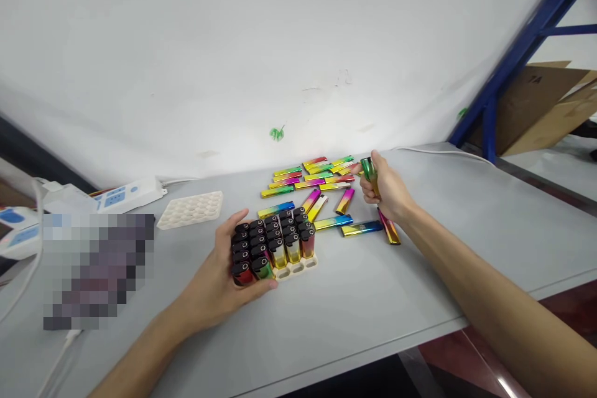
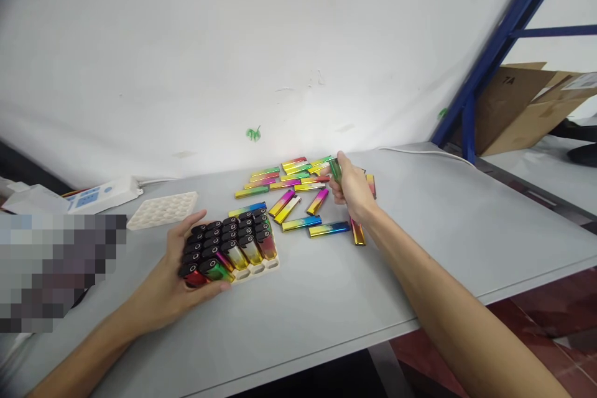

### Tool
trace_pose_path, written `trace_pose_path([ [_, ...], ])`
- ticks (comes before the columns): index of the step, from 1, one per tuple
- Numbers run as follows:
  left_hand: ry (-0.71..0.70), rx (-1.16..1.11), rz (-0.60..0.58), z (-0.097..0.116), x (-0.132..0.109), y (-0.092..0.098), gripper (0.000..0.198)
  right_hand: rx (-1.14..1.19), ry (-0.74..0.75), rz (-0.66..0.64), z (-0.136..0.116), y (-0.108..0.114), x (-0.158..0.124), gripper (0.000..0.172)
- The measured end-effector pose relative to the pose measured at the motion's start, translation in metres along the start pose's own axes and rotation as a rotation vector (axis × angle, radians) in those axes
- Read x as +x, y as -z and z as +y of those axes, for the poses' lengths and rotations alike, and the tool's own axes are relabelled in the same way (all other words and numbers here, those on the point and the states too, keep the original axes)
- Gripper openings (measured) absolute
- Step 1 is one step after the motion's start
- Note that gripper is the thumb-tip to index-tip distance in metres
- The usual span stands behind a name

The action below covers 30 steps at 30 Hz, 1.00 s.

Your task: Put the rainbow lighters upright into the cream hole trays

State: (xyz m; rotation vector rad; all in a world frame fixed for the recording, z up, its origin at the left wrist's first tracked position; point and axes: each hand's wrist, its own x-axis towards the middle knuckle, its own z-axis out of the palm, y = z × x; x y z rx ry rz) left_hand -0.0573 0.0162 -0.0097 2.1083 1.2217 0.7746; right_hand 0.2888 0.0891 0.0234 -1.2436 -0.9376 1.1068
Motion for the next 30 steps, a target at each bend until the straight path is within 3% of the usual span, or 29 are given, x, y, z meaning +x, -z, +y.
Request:
trace_pose_path([
  [4,-0.015,0.046,0.033,-0.0008,0.0006,-0.0005,0.101,0.039,-0.032,0.045,-0.0026,-0.0027,-0.0028,0.057],
  [30,-0.039,0.149,0.064,0.0009,0.0014,0.0007,0.097,0.036,-0.064,0.100,0.0016,-0.0030,0.0008,0.049],
])
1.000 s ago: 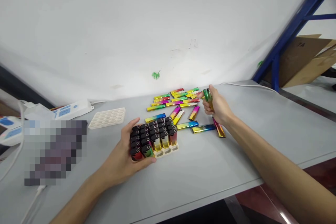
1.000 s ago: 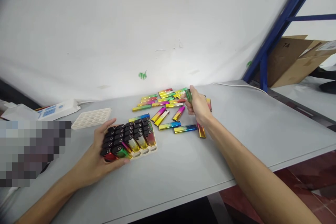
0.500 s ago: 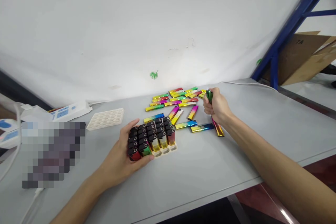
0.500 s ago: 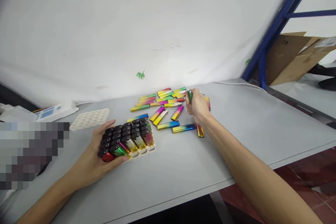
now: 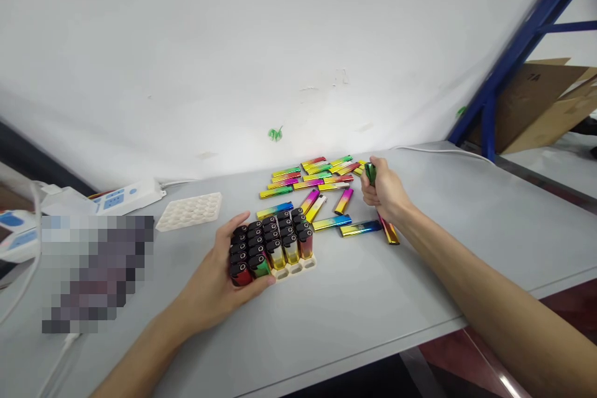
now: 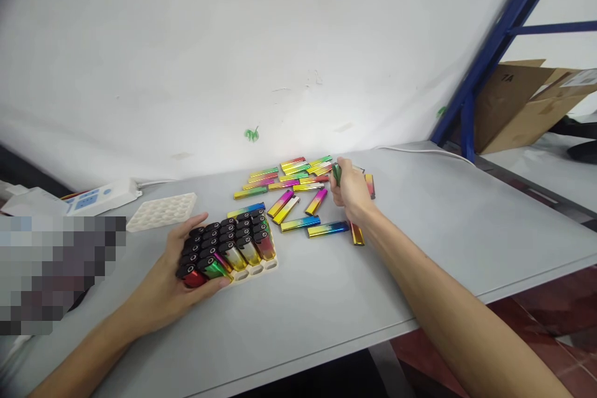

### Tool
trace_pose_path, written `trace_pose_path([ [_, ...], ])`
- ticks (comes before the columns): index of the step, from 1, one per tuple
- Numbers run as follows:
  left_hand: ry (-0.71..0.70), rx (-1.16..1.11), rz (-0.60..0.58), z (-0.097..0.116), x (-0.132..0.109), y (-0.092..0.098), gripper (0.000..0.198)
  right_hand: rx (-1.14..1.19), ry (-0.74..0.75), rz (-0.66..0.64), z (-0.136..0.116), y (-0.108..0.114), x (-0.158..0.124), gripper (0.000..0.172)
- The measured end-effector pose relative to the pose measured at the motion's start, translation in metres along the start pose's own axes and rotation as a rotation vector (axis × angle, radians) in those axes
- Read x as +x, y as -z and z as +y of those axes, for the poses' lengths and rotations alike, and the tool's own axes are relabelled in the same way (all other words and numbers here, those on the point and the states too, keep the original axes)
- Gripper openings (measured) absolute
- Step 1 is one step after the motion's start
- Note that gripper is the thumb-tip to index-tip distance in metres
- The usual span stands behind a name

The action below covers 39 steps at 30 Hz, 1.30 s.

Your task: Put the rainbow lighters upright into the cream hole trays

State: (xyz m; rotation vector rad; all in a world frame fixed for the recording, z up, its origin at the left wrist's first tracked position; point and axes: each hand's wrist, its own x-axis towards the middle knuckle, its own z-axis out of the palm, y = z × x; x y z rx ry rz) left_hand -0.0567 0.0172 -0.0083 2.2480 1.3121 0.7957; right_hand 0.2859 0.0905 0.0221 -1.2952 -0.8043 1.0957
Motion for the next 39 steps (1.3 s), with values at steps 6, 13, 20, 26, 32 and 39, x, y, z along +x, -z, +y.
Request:
trace_pose_path([
  [6,0.010,0.008,0.002,0.000,0.000,0.000,0.096,0.004,0.014,-0.027,-0.001,0.000,-0.001,0.047],
  [13,0.030,-0.007,-0.025,0.002,-0.001,0.001,0.098,-0.054,0.064,0.001,0.003,-0.004,-0.004,0.050],
  [20,0.030,-0.016,-0.023,0.002,-0.001,0.000,0.097,-0.388,0.355,-0.238,-0.005,-0.007,-0.029,0.040],
  [26,0.018,-0.027,-0.026,0.004,0.000,-0.001,0.095,-0.470,0.271,-0.817,-0.025,-0.005,-0.056,0.030],
  [32,0.001,-0.060,-0.039,0.003,0.000,-0.001,0.100,-0.371,0.253,-0.859,-0.006,-0.026,-0.083,0.023],
  [39,-0.010,-0.099,0.016,0.000,0.000,-0.007,0.106,-0.470,0.902,-0.634,0.024,-0.044,-0.110,0.024],
])
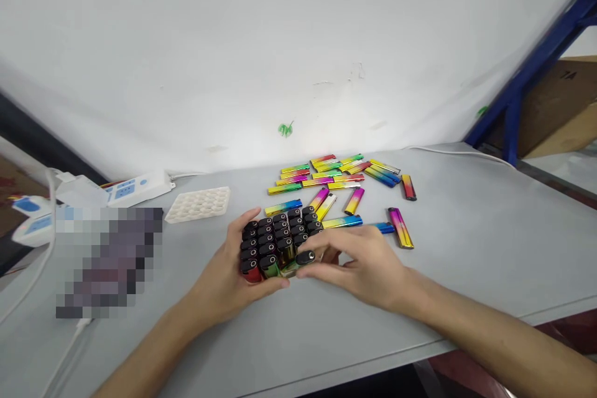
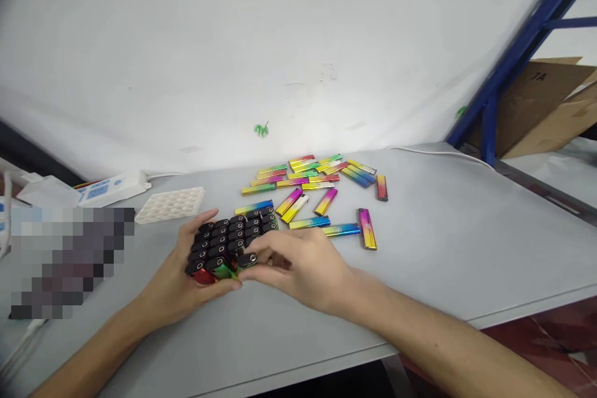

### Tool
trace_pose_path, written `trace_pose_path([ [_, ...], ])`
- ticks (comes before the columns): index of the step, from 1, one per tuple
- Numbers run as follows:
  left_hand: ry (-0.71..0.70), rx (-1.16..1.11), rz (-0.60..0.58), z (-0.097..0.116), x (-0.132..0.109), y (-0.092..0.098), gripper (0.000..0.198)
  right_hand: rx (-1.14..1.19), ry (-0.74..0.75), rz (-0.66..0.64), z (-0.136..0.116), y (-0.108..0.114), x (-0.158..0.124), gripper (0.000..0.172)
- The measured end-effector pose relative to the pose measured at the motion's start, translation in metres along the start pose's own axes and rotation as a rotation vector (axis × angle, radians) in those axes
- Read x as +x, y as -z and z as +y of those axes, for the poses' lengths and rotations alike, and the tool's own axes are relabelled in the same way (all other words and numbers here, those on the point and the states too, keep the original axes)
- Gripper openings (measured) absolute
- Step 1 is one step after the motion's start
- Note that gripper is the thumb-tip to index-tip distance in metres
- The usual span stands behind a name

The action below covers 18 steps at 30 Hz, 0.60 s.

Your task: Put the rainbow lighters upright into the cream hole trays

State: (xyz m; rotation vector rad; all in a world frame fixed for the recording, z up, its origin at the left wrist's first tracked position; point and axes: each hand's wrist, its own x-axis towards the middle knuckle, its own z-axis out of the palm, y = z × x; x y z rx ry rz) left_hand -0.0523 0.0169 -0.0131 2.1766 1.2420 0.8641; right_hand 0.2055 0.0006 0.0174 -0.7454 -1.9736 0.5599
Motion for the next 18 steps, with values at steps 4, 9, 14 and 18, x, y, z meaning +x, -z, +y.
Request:
trace_pose_path([
  [4,0.000,-0.004,0.019,0.002,0.001,-0.003,0.101,-0.056,0.106,-0.071,0.006,-0.015,-0.002,0.027],
  [9,0.014,-0.001,0.031,0.004,0.002,-0.003,0.097,-0.131,0.050,-0.118,0.006,-0.020,0.003,0.029],
  [14,0.018,0.020,0.030,0.004,0.000,-0.003,0.097,-0.285,0.079,-0.122,0.001,-0.014,0.004,0.036],
  [18,0.025,0.026,0.033,0.004,-0.001,-0.002,0.097,-0.422,0.135,-0.132,0.000,-0.012,0.003,0.044],
])
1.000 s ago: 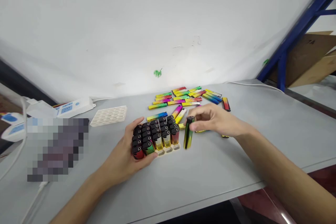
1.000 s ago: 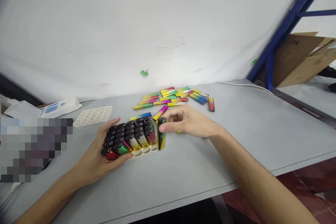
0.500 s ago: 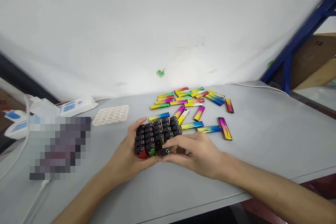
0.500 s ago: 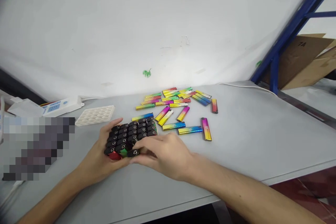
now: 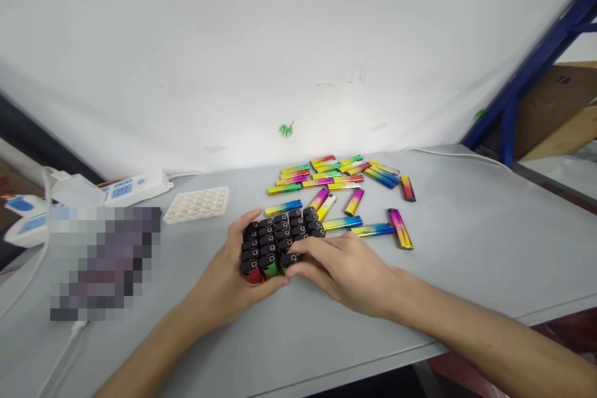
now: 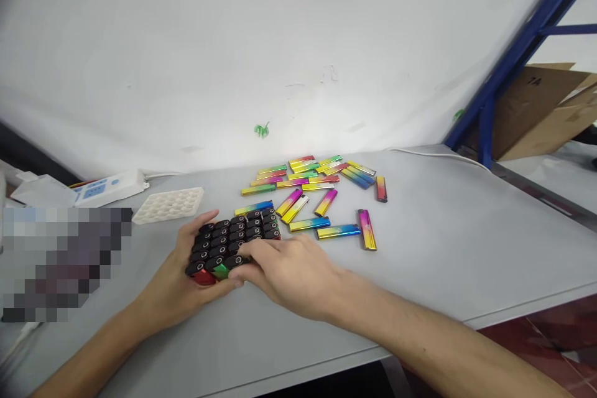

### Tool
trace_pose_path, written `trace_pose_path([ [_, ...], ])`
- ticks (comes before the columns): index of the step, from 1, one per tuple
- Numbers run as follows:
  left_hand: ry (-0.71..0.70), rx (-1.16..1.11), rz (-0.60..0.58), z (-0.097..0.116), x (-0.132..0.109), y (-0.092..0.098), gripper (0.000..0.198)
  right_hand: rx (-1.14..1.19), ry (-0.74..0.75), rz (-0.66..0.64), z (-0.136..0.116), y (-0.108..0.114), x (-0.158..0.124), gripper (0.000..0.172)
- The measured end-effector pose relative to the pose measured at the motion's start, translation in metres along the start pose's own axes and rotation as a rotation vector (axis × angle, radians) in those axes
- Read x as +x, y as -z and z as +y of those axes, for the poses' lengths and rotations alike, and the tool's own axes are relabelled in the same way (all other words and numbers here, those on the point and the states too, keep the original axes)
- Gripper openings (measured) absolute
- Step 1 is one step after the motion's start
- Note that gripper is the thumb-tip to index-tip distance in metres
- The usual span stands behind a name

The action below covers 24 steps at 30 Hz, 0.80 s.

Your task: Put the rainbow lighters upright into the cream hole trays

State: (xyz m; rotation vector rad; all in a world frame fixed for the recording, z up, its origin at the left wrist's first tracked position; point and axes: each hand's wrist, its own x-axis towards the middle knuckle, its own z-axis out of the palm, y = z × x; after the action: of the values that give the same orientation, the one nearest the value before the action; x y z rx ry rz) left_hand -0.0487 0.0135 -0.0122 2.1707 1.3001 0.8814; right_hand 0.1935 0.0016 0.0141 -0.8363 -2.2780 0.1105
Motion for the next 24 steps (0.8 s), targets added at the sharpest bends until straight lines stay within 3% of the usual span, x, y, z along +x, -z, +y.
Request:
trace_pose_path([
  [3,0.008,0.001,-0.001,0.000,0.001,0.000,0.098,-0.070,0.012,0.009,-0.002,-0.002,-0.001,0.047],
  [10,-0.005,-0.008,0.042,0.006,0.002,-0.004,0.099,-0.207,0.033,0.198,-0.003,-0.012,-0.006,0.047],
  [16,0.031,0.013,0.066,0.009,0.006,-0.005,0.093,-0.210,0.070,0.194,0.004,-0.014,-0.007,0.054],
  [24,0.046,0.025,0.020,-0.011,0.009,0.019,0.099,-0.104,0.112,0.203,0.006,-0.012,-0.009,0.046],
])
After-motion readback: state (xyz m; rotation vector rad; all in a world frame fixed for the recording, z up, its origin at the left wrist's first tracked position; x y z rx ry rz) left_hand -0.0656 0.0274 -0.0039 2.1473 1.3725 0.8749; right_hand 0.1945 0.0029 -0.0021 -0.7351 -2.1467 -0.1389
